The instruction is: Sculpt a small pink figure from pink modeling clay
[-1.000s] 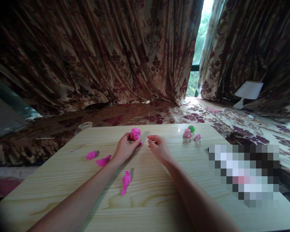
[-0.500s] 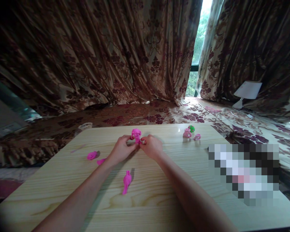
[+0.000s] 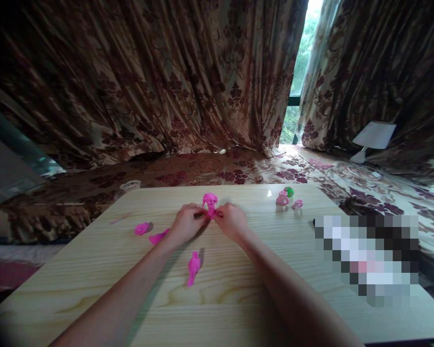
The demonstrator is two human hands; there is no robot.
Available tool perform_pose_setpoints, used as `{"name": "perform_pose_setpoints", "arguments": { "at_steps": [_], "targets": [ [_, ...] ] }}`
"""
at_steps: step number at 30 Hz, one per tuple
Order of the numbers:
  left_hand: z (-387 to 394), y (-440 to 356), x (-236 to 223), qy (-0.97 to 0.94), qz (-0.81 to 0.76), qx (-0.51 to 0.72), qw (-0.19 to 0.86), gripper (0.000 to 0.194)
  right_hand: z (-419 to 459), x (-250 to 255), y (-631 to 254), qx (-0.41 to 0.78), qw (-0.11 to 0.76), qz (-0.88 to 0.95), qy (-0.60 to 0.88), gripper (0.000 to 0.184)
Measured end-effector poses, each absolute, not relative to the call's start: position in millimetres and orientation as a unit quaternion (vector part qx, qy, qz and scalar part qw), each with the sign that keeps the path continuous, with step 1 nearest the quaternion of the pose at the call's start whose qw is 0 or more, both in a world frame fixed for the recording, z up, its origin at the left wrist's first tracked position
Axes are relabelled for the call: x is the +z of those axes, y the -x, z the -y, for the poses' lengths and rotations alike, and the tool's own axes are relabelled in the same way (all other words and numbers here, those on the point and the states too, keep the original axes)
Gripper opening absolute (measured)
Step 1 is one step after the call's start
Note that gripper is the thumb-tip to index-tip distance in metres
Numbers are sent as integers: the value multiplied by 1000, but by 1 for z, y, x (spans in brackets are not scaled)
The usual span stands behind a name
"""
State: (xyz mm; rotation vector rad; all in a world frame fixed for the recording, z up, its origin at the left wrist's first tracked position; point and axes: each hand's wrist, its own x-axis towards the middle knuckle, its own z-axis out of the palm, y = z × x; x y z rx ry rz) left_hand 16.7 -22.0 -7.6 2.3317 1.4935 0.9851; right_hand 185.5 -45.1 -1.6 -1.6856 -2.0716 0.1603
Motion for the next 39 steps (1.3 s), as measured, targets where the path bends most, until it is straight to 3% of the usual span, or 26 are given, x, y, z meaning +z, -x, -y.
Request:
{"name": "perform_pose_setpoints", "arguments": {
  "at_steps": [11, 16, 24, 30, 39],
  "targets": [
    [26, -6, -4, -783, -503, 344, 124, 28, 54, 7, -193, 78, 249, 755, 602, 21],
    [76, 15, 17, -766, -515, 358, 141, 24, 100, 5, -204, 125, 263, 756, 587, 25],
    [155, 5, 18, -823, -494, 256, 115, 27, 152, -6, -169, 193, 402, 739, 505, 30],
    [162, -7, 3, -789, -471, 380, 101, 23, 164, -8, -154, 221, 468, 698, 494, 24],
    [181, -15, 0, -773, -457, 419, 135, 21, 163, -17, -151, 269, 505, 656, 492, 19]
  ]
}}
